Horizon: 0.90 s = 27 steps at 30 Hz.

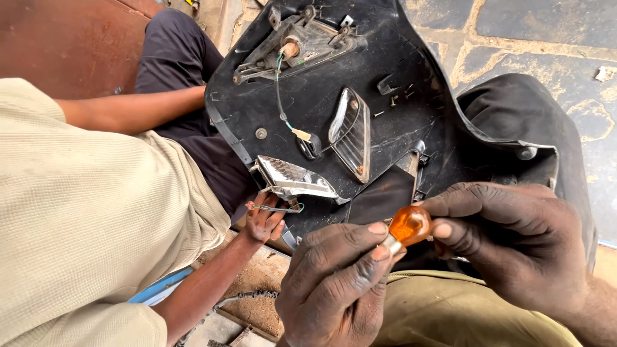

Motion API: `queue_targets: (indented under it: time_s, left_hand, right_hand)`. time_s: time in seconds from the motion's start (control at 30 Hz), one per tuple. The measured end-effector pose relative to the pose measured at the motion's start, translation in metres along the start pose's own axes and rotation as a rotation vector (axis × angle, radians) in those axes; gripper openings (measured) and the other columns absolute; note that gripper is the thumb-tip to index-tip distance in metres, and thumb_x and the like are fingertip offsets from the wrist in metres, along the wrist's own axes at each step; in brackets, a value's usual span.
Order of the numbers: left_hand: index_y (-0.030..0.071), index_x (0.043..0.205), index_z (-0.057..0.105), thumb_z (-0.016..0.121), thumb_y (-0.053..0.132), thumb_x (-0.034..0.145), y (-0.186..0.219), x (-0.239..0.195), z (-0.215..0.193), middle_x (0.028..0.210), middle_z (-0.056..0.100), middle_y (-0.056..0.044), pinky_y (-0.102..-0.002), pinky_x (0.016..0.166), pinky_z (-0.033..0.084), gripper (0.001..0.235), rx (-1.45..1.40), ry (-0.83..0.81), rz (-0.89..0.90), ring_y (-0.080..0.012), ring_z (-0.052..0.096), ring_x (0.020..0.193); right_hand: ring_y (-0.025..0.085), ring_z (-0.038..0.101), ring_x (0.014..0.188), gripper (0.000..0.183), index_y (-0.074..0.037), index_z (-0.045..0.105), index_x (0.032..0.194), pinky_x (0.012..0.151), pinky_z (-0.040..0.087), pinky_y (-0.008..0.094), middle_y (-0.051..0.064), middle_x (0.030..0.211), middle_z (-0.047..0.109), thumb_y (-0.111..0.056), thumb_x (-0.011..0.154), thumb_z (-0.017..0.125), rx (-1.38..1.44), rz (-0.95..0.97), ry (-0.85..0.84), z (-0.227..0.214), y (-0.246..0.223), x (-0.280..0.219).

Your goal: The person sits on the ground with a scooter front fairing panel across their lap. They pry the turn signal indicator unit out of the panel using a screwdriver, disconnect its wiring, remove the amber bulb from the indicator housing, and fit the bulb back into the unit.

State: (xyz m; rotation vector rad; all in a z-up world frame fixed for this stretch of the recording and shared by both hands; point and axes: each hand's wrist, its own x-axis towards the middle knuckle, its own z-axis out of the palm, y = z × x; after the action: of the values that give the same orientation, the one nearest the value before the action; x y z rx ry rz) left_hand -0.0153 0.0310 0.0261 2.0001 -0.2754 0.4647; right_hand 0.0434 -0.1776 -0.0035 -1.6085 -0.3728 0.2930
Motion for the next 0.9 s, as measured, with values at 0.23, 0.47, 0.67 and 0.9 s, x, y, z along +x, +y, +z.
queue_targets:
  time_s: [0.23, 0.47, 0.67, 0.9]
  left_hand:
    - [0.009, 0.116, 0.068, 0.081, 0.004, 0.097, -0.004, -0.006, -0.007, 0.118, 0.074, -0.01, -0.035, 0.095, 0.065, 0.024, 0.006, -0.004, 0.042, -0.0252, 0.077, 0.114]
    - [0.012, 0.116, 0.069, 0.085, 0.005, 0.093, -0.005, -0.002, -0.01, 0.116, 0.074, -0.007, -0.039, 0.1, 0.065, 0.028, 0.022, -0.038, 0.053, -0.025, 0.077, 0.114]
    - [0.014, 0.117, 0.069, 0.087, 0.007, 0.094, -0.003, -0.006, -0.008, 0.119, 0.073, -0.003, -0.037, 0.103, 0.064, 0.03, 0.044, -0.04, 0.018, -0.0218, 0.076, 0.118]
    - [0.013, 0.116, 0.069, 0.084, 0.004, 0.096, -0.002, 0.001, -0.008, 0.12, 0.071, -0.002, -0.036, 0.104, 0.063, 0.026, 0.042, -0.076, 0.005, -0.0201, 0.073, 0.122]
  right_hand:
    - [0.014, 0.082, 0.095, 0.033, 0.0, 0.071, 0.12, 0.081, 0.068, 0.025, 0.009, 0.105, 0.082, -0.015, 0.091, 0.073, 0.167, -0.012, -0.06, 0.008, -0.004, 0.01]
    - [0.014, 0.082, 0.095, 0.034, 0.0, 0.072, 0.12, 0.082, 0.07, 0.026, 0.009, 0.104, 0.082, -0.015, 0.09, 0.075, 0.155, -0.007, -0.072, 0.009, -0.006, 0.017]
    - [0.014, 0.084, 0.093, 0.034, -0.002, 0.072, 0.12, 0.079, 0.068, 0.026, 0.008, 0.102, 0.083, -0.016, 0.089, 0.075, 0.106, 0.0, -0.075, 0.009, -0.002, 0.02]
    - [0.014, 0.083, 0.094, 0.033, -0.002, 0.071, 0.122, 0.079, 0.066, 0.027, 0.008, 0.102, 0.082, -0.014, 0.091, 0.072, 0.183, 0.017, -0.087, 0.009, -0.001, 0.026]
